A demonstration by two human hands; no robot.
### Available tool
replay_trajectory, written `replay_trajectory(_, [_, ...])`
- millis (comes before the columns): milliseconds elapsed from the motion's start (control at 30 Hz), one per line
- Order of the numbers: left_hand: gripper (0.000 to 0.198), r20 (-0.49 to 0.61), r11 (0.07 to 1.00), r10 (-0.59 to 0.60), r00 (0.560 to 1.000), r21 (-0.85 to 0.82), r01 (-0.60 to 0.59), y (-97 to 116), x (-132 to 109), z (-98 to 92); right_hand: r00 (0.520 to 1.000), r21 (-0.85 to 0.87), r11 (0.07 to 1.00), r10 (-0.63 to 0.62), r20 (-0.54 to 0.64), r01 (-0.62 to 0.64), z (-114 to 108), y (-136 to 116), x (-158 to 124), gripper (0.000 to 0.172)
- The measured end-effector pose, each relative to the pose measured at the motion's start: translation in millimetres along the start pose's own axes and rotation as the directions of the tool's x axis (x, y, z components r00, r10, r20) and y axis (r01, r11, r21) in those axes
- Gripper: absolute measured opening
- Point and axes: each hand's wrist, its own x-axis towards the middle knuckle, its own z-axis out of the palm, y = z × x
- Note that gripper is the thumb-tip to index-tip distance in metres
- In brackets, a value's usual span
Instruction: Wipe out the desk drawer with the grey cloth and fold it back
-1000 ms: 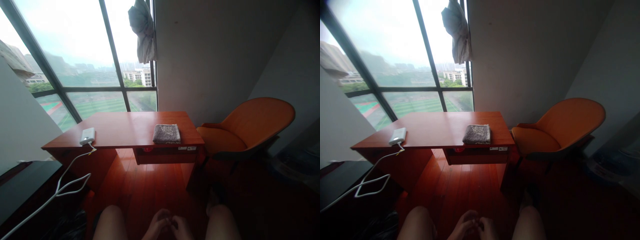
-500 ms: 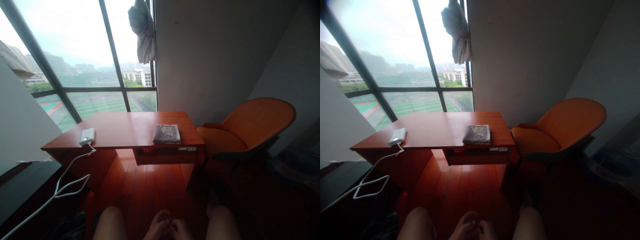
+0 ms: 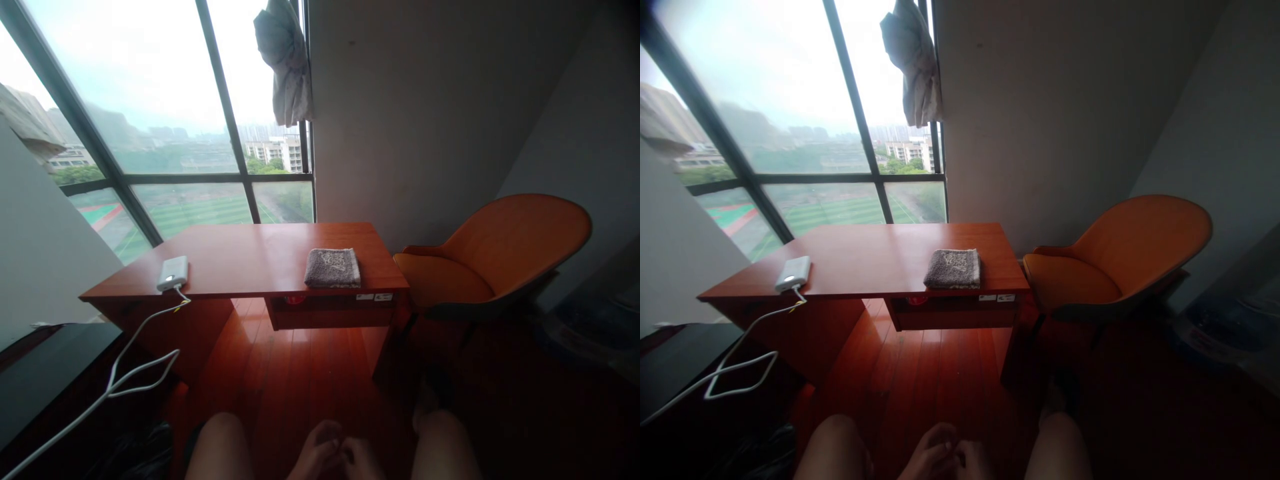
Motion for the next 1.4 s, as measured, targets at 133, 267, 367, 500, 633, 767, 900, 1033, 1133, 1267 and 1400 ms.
replay_trajectory(133, [0.031, -0.032, 1.000, 0.000, 0.999, 0.012, 0.000, 0, -1, -1.8, 1.000, 0.044, 0.999, -0.006, -0.026, 0.007, 2, 2, 1, 0.024])
replay_trajectory(267, [0.033, -0.033, 1.000, 0.007, 0.999, -0.012, -0.007, 0, 0, -2.6, 1.000, 0.087, 0.996, -0.014, -0.022, 0.015, 3, 4, 2, 0.023])
replay_trajectory(367, [0.032, -0.032, 1.000, 0.003, 0.999, -0.014, -0.003, -1, 2, -1.8, 0.999, 0.085, 0.995, -0.044, -0.032, 0.046, 2, 4, 3, 0.022])
replay_trajectory(500, [0.033, -0.029, 1.000, 0.019, 0.999, -0.021, -0.019, -1, 0, -0.6, 0.999, 0.133, 0.990, -0.044, -0.019, 0.046, 3, 6, 3, 0.023])
replay_trajectory(633, [0.030, -0.059, 1.000, -0.010, 0.998, -0.013, 0.009, 1, -2, 0.0, 0.998, 0.111, 0.993, -0.046, -0.035, 0.050, 6, 10, 4, 0.023])
replay_trajectory(767, [0.031, -0.048, 0.999, -0.038, 0.998, -0.018, 0.037, 2, 0, -0.1, 0.998, 0.075, 0.995, -0.055, -0.034, 0.058, 6, 10, 4, 0.024])
replay_trajectory(900, [0.031, -0.037, 0.999, -0.031, 0.999, -0.031, 0.030, 0, 2, -0.7, 0.999, 0.103, 0.994, -0.037, -0.023, 0.040, 2, 3, 0, 0.023])
replay_trajectory(1033, [0.031, -0.042, 0.999, -0.025, 0.999, -0.024, 0.024, 0, 0, -0.4, 0.999, 0.119, 0.992, -0.034, -0.009, 0.034, -1, -1, -1, 0.020])
replay_trajectory(1133, [0.032, -0.046, 0.999, -0.015, 0.999, -0.033, 0.013, 1, -3, 0.2, 0.999, 0.092, 0.995, -0.028, -0.016, 0.029, 0, 0, 0, 0.020])
replay_trajectory(1267, [0.034, -0.035, 0.999, -0.005, 0.999, -0.041, 0.003, 4, -6, 0.8, 1.000, 0.079, 0.997, -0.007, -0.003, 0.007, 2, 3, 1, 0.024])
replay_trajectory(1400, [0.034, -0.043, 0.999, -0.021, 0.999, -0.035, 0.020, 3, -4, 1.5, 1.000, 0.078, 0.997, 0.009, 0.007, -0.009, 1, 1, 0, 0.024])
